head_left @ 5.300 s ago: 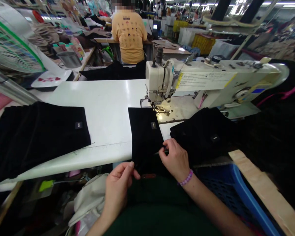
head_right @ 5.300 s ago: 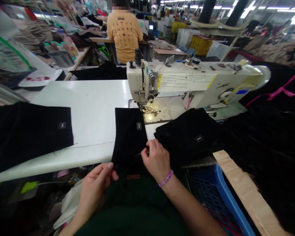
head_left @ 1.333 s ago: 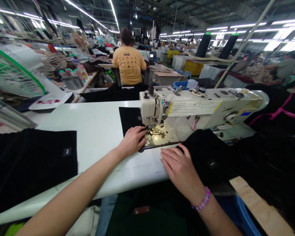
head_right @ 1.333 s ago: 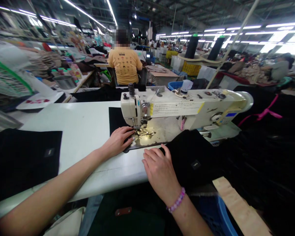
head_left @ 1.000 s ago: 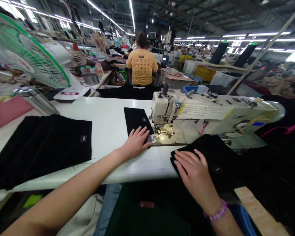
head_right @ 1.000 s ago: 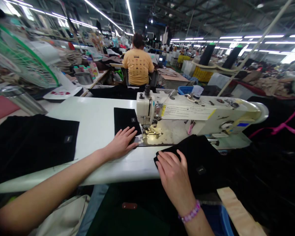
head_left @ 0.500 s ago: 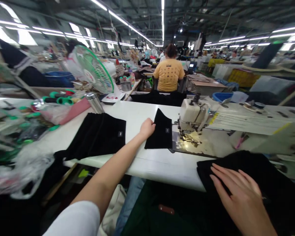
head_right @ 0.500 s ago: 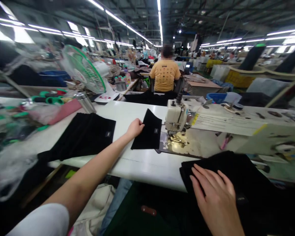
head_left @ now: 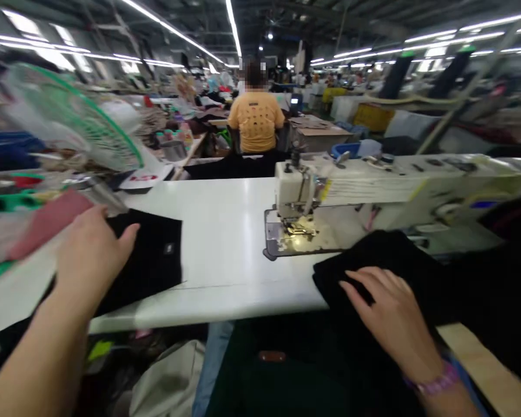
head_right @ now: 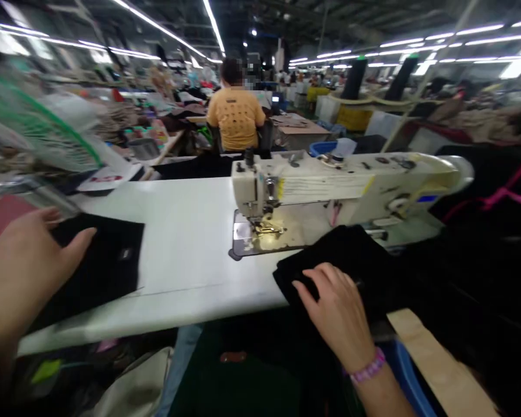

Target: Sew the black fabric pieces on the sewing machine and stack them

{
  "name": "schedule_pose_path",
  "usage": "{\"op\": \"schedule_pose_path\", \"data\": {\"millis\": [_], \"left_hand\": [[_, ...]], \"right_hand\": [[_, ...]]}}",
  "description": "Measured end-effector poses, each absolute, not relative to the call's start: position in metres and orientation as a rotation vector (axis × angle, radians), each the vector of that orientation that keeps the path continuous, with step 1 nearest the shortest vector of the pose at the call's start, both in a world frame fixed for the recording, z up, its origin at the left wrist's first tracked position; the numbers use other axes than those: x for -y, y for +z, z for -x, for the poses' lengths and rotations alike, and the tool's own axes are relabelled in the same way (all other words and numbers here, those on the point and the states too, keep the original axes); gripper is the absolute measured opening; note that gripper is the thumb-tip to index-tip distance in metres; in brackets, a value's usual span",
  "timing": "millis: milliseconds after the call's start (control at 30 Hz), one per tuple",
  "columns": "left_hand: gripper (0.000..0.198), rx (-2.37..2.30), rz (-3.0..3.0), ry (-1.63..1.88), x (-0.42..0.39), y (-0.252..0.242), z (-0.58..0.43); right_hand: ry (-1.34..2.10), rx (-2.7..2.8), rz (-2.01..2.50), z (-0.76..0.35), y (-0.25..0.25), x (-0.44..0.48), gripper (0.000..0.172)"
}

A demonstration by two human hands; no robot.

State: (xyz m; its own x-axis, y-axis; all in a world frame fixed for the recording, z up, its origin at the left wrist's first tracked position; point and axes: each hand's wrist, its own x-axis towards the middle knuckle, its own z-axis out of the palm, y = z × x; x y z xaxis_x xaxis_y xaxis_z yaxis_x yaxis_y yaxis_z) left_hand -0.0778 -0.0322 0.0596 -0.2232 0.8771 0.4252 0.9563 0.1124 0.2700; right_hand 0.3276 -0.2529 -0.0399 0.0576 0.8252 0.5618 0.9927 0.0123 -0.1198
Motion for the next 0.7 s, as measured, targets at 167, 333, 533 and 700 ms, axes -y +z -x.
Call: {"op": "schedule_pose_path", "data": {"millis": [167, 333, 533, 700], "left_hand": [[0.055, 1.627, 2.564, -0.828, 0.051, 0.021, 0.006], [0.045, 1.423, 3.335, -0.645, 0.086, -0.016, -0.077], [0.03, 1.203, 3.779, -0.554, 0.116, -0.016, -0.141], [0.029, 1.105, 4.007, -0.438, 0.121, -0.011, -0.165]], "right_hand": [[-0.226, 1.675, 2.1, -0.317, -0.041, 0.258, 0.022], [-0.201, 1.661, 2.059, -0.319, -0.053, 0.262, 0.011], [-0.105, 1.594, 2.039, -0.328, -0.056, 0.261, 0.012], [-0.144, 1.578, 2.099, -0.327, -0.051, 0.258, 0.005]]}}
